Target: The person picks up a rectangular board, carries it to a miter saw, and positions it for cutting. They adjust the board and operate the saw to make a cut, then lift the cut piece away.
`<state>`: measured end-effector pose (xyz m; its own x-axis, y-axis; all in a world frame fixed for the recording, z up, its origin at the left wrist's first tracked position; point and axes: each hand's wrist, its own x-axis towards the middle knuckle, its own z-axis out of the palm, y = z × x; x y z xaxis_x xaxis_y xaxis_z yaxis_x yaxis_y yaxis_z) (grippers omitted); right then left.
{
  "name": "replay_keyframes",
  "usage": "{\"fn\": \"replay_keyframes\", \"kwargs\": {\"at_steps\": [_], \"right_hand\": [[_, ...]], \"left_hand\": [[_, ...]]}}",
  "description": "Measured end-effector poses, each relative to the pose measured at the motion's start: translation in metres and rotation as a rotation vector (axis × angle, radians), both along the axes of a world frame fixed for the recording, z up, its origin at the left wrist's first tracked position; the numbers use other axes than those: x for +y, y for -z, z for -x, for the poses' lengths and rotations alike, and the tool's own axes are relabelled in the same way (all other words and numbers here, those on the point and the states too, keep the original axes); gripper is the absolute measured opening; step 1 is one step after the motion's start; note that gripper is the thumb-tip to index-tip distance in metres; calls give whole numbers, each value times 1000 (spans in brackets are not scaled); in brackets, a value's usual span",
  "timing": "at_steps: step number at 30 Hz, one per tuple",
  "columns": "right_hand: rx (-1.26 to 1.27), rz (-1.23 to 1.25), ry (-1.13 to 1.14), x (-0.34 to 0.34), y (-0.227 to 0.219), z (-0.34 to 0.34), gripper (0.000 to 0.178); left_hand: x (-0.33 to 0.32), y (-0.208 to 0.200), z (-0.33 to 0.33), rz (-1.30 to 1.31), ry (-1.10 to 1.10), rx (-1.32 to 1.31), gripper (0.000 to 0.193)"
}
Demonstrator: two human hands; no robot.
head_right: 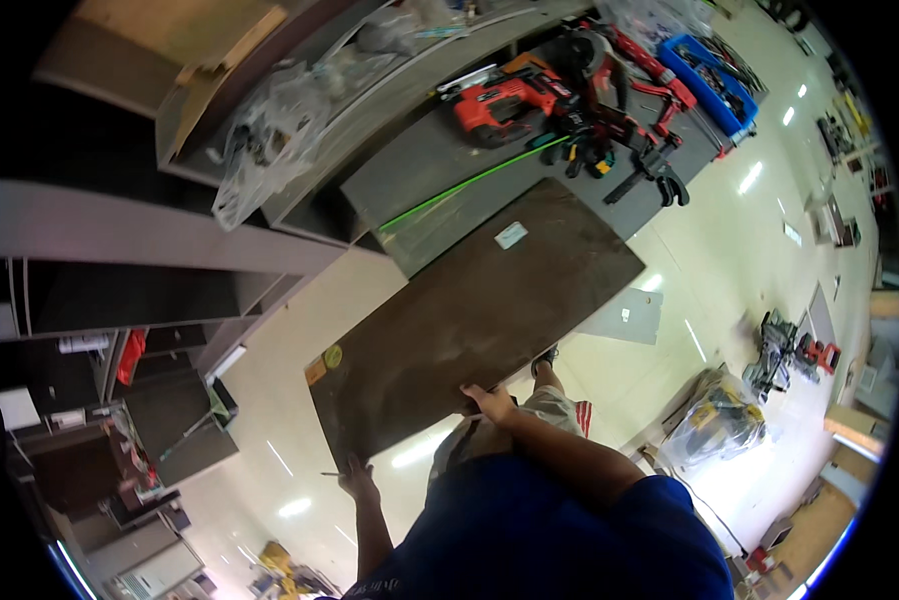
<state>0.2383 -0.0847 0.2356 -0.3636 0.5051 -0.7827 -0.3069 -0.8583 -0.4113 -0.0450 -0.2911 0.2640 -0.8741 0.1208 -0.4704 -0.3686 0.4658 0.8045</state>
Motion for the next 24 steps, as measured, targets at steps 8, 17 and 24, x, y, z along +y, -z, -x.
{"fn": "replay_keyframes", "kwargs": {"at_steps": [8, 17, 24], "right_hand": [[-114, 56, -45, 72, -127, 27, 38], [-101, 39, -238, 150, -149, 52, 27], [-251, -184, -318, 196, -183, 59, 47]], "left_hand": [[-18, -88, 82, 108, 629, 769, 41], [72, -45, 142, -484, 807, 578, 47], [149, -71, 164, -578, 723, 615, 19]]}}
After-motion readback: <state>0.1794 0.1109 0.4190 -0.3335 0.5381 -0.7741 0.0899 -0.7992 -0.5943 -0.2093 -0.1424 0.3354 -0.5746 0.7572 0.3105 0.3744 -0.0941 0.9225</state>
